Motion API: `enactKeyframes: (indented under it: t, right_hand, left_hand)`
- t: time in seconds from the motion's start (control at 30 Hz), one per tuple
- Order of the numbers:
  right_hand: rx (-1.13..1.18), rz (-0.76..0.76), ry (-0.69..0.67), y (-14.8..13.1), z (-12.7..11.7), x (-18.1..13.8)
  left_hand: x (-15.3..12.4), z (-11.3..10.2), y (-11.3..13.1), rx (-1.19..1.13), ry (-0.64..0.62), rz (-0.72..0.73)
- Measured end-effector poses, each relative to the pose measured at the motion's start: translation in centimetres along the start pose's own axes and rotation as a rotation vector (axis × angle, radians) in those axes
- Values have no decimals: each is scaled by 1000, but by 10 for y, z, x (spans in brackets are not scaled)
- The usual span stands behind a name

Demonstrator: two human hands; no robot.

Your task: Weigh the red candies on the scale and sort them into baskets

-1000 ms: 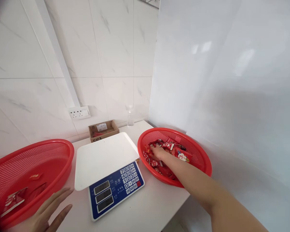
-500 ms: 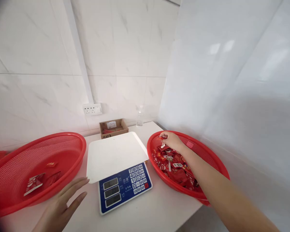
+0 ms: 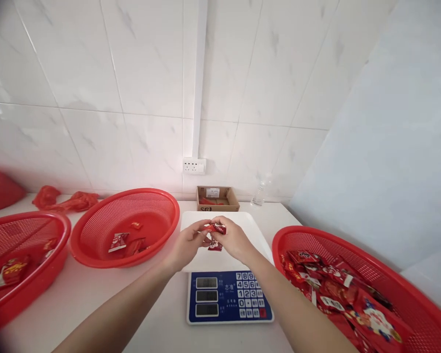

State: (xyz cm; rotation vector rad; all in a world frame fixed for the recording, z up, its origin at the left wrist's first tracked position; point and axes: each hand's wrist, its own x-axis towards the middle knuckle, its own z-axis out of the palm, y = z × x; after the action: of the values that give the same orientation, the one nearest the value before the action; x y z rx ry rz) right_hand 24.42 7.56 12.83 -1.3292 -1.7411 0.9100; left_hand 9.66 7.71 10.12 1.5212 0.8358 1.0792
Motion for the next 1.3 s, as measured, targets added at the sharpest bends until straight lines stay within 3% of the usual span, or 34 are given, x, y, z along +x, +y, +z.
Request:
enactKeyframes:
  t: [0.2, 0.37, 0.47, 0.63, 0.73, 0.9, 1.0, 1.07, 1.17, 1.23, 1.3]
  right_hand:
    - [108, 112, -15, 24, -4, 3]
    - [-287, -25, 91, 42, -12, 0]
    - [-412, -84, 93, 45, -15, -4]
    - [-547, 25, -9, 44, -13, -19]
    - [-614, 68, -88, 42, -11, -30]
    - [-648, -32, -187, 38, -8, -38]
    - [-690, -52, -174, 42, -8, -37]
    - [-736, -60, -123, 45, -11, -36]
    - [-740, -89, -76, 48, -22, -40]
    - [-719, -79, -39, 46, -37, -44]
    - [-732, -23, 27, 44, -56, -50]
  left_hand:
    - [12, -17, -13, 168, 76, -56]
    - [11, -29, -13, 451, 121, -67]
    - [8, -33, -14, 633, 112, -50]
    - [3, -33, -15, 896, 104, 37]
    - [-2, -29, -11, 993, 49, 128]
    - [-8, -23, -11, 1047, -147, 218]
    - [-7, -21, -12, 1056, -205, 244]
    - [-9, -16, 0, 1063, -204, 265]
    - [-28, -8, 43, 988, -251, 376]
    - [-54, -5, 78, 731, -413, 561]
    - [-88, -9, 102, 576, -606, 594]
